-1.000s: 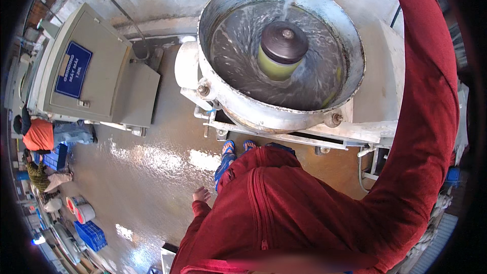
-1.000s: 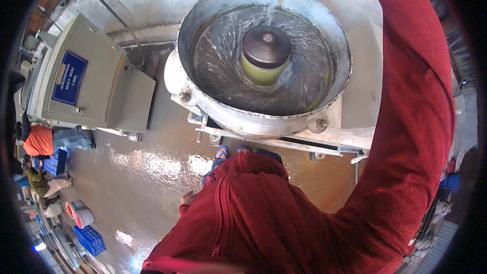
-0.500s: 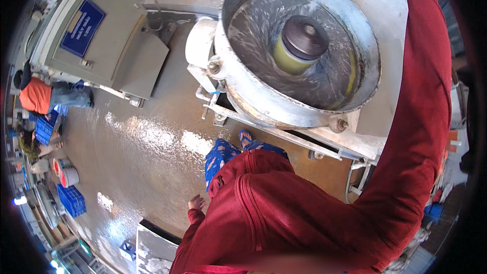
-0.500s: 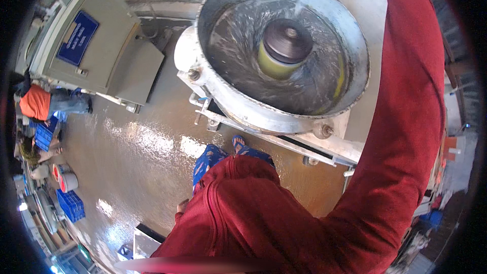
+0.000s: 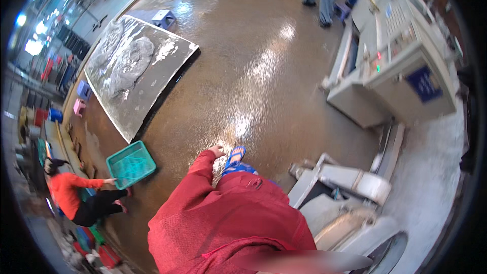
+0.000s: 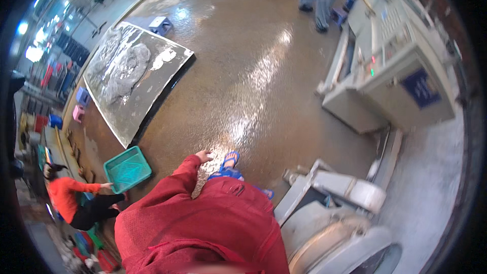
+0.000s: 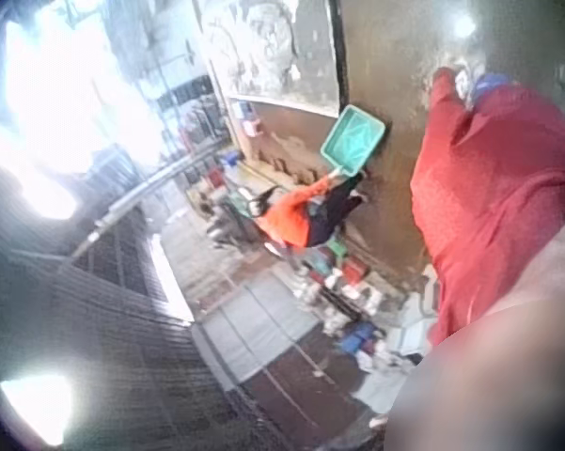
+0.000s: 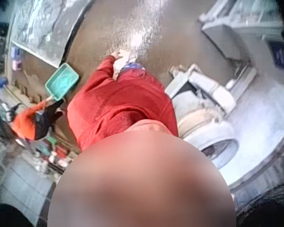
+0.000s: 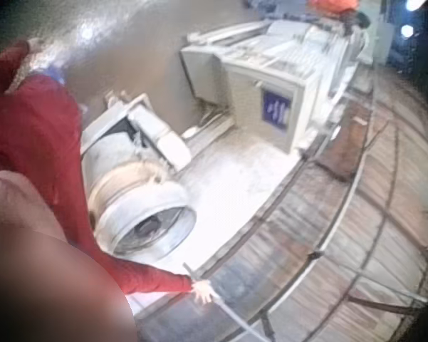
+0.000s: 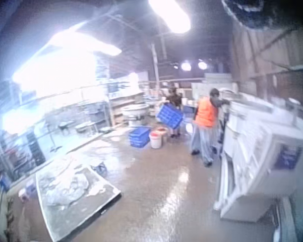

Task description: The person moves a bag of small white items onto a table and then sits on a stool to sort them by hand. They pick up individual items from a large pile and place them into green and red plastic baskets while other workers sort nearby.

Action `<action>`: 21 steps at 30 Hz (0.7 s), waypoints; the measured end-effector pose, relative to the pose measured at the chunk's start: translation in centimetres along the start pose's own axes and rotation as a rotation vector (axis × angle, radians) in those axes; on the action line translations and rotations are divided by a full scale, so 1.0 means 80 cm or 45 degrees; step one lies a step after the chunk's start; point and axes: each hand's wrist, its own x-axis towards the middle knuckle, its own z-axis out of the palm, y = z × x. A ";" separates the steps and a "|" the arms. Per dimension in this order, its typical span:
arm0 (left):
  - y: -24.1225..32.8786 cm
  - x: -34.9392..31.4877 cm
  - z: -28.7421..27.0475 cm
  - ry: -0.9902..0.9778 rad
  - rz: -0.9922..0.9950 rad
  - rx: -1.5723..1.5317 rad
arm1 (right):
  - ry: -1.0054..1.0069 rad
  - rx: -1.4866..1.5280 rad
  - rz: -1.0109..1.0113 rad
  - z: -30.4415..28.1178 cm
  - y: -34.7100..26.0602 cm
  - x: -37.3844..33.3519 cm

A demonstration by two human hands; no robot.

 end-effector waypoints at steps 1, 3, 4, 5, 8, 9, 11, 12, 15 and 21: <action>0.000 -0.008 -0.033 -0.043 -0.132 -0.019 | -0.099 0.033 0.005 0.022 -0.029 0.008; -0.005 -0.019 -0.096 -0.113 -0.253 -0.149 | -0.269 0.102 0.035 0.056 -0.079 0.013; -0.009 -0.024 -0.130 -0.138 -0.359 -0.222 | -0.348 0.142 0.031 0.073 -0.106 0.024; -0.018 -0.025 -0.160 -0.093 -0.361 -0.171 | -0.424 0.182 0.021 0.089 -0.133 0.035; -0.049 -0.013 -0.238 0.158 -0.409 -0.250 | -0.631 0.257 -0.005 0.131 -0.203 0.072; -0.059 -0.005 -0.260 0.250 -0.389 -0.238 | -0.692 0.269 -0.008 0.143 -0.222 0.086; -0.073 0.013 -0.295 0.421 -0.446 -0.245 | -0.810 0.302 -0.021 0.168 -0.253 0.113; -0.077 0.019 -0.307 0.505 -0.451 -0.250 | -0.865 0.324 -0.023 0.180 -0.270 0.128; -0.075 0.037 -0.336 0.736 -0.432 -0.436 | -1.062 0.453 -0.038 0.207 -0.328 0.168; -0.032 0.120 -0.382 0.585 -0.792 -0.646 | -1.841 0.706 0.099 0.267 -0.583 0.225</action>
